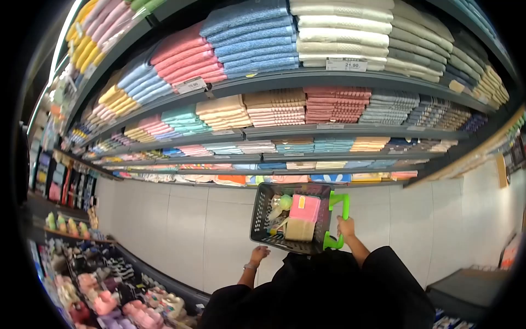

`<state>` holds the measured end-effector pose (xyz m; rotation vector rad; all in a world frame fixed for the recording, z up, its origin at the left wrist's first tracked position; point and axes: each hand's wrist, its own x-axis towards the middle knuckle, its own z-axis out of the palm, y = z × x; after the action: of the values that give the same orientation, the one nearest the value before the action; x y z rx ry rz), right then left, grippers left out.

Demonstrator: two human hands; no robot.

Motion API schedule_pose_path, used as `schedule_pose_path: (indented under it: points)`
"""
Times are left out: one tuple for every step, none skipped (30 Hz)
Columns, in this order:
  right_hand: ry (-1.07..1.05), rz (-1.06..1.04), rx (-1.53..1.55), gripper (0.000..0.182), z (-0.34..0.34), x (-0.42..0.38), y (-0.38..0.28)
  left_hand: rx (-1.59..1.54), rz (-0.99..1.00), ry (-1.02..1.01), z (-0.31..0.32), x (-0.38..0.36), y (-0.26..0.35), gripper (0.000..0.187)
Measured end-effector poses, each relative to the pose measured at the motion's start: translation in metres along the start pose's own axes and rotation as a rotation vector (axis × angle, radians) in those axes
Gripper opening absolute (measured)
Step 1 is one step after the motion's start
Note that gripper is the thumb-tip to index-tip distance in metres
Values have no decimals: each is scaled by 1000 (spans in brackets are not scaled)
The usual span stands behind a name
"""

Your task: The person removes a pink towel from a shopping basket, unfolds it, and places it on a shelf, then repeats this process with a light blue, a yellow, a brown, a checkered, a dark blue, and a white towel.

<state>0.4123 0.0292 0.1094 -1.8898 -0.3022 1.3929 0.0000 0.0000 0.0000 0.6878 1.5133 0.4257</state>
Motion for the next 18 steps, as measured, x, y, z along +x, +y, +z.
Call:
schedule_pose_path:
  points:
    - [10, -45, -6, 26, -5, 2, -8, -65, 5, 22, 22, 2, 10, 32]
    - [19, -87, -7, 25, -8, 6, -15, -110, 17, 20, 43, 3, 17, 30]
    - [-89, -44, 78, 25, 41, -15, 15, -27, 21, 137, -15, -37, 16, 30]
    - [-94, -62, 108, 25, 26, -14, 10, -8, 14, 73, 17, -36, 6, 29]
    - [-99, -76, 142, 25, 12, -13, 5, 15, 6, 8, 47, -34, -2, 29]
    - [-87, -105, 92, 24, -4, -9, 1, 48, -26, -19, 81, -41, -4, 29]
    - [-102, -129, 85, 24, -5, -9, -3, 90, -33, -30, 96, -48, -13, 29]
    - [-113, -146, 72, 23, -8, -9, -6, 87, -12, -33, 106, -54, -22, 30]
    - [-129, -168, 83, 24, -9, -6, -7, 79, 0, -37, 115, -62, -36, 31]
    - [-145, -185, 90, 25, -12, -4, -6, 90, -42, -5, 125, -74, -44, 32]
    - [-180, -162, 93, 25, -15, -5, -9, 32, -70, -9, 131, -88, -57, 33]
    - [-217, -146, 101, 24, -19, -5, -11, -20, -129, 6, 137, -101, -71, 33]
    - [-220, -132, 93, 24, -24, -4, -10, -68, -183, 21, 139, -112, -89, 32]
    - [-220, -146, 81, 23, -25, -1, -11, -28, -244, 36, 139, -122, -103, 30]
    - [-220, -164, 73, 22, -26, 3, -14, 37, -276, 78, 138, -129, -120, 29]
    - [-222, -157, 48, 21, -27, 3, -16, 531, 103, 11, 127, -130, -153, 30]
    - [-225, -155, 49, 21, -29, 6, -15, 1014, 493, -63, 119, -131, -176, 31]
    - [-238, -162, 40, 21, -30, 9, -13, 1016, 487, -61, 120, -140, -181, 31]
